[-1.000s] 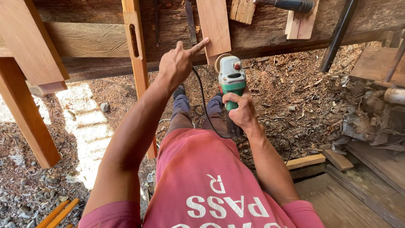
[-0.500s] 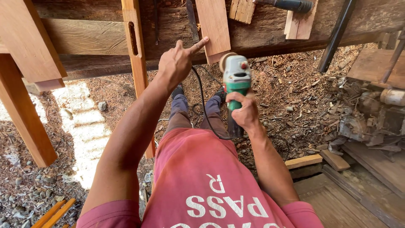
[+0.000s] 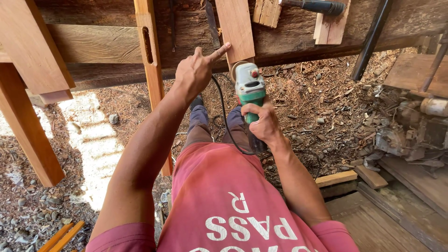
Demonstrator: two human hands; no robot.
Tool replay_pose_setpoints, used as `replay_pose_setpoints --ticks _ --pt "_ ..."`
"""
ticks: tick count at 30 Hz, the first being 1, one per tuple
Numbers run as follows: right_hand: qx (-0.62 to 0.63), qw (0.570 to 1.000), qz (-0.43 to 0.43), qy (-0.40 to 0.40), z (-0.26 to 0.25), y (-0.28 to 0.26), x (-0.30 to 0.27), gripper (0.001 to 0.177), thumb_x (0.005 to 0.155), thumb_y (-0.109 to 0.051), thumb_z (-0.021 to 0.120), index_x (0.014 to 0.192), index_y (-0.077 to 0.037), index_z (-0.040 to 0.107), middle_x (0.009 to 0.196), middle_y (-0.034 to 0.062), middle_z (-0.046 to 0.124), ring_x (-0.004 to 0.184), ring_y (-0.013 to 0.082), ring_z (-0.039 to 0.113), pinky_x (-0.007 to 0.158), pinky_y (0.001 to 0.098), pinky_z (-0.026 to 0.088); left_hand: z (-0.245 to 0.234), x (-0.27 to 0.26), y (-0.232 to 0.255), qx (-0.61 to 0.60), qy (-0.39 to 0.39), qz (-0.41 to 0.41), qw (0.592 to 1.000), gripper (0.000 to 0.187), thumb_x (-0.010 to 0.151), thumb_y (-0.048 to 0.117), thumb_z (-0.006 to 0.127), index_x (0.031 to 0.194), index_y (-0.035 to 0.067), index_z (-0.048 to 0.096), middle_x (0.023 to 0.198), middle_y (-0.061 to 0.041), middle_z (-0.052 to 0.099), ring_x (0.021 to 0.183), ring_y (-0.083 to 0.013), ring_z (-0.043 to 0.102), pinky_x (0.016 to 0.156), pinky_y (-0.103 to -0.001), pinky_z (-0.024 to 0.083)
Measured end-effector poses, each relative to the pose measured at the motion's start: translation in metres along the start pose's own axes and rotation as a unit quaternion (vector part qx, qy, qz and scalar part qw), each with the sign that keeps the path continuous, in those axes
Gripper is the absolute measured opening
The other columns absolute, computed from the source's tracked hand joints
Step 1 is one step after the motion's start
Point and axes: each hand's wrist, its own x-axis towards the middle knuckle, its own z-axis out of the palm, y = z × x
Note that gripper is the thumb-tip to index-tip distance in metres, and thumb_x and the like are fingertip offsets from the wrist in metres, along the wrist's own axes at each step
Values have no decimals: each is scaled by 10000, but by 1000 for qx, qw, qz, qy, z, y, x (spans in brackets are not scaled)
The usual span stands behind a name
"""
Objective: Sanding wooden furniture components using an angle grinder
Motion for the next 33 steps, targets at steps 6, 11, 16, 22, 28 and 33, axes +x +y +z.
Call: replay_pose_setpoints --ticks 6,11,16,22,28,33 --pt "3 999 39 16 -16 7 0 484 675 150 488 909 -219 696 1160 220 545 943 332 579 666 371 584 10 5 -5 -27 9 10 1000 769 1051 -59 238 1634 441 265 971 -161 475 633 -231 453 417 -295 445" --pt "21 996 78 23 -16 21 -5 465 691 127 485 925 -216 696 1105 173 589 907 316 586 619 361 550 2 4 -1 15 -7 -4 1000 746 1067 -9 221 1633 477 206 1019 -205 531 606 -245 516 401 -329 473" --pt "25 993 99 61 -20 23 -14 426 696 90 507 963 -191 685 1123 194 592 955 323 559 680 392 550 16 7 -5 19 3 -4 1000 769 1059 -32 203 1630 483 198 1096 -272 554 554 -194 480 335 -269 421" --pt "19 989 104 99 -25 15 -34 461 774 119 560 959 -267 730 1163 340 518 981 484 616 900 537 515 21 -41 11 -85 -39 -19 995 833 981 -90 398 1650 358 183 1388 -351 458 972 -442 709 837 -581 595" --pt "20 995 50 86 -14 36 -49 457 768 124 550 934 -260 734 1111 268 541 945 466 628 874 532 504 138 -68 -19 -62 -90 -47 993 548 913 -139 571 1412 21 409 1302 -310 564 1062 -348 655 969 -473 526" --pt "74 991 33 104 -13 24 -41 448 752 128 518 905 -243 717 1063 239 539 941 398 612 866 512 494 185 -89 -16 -43 -175 -81 980 527 961 12 499 1485 62 480 1513 -339 421 1484 -507 309 1154 -616 355"
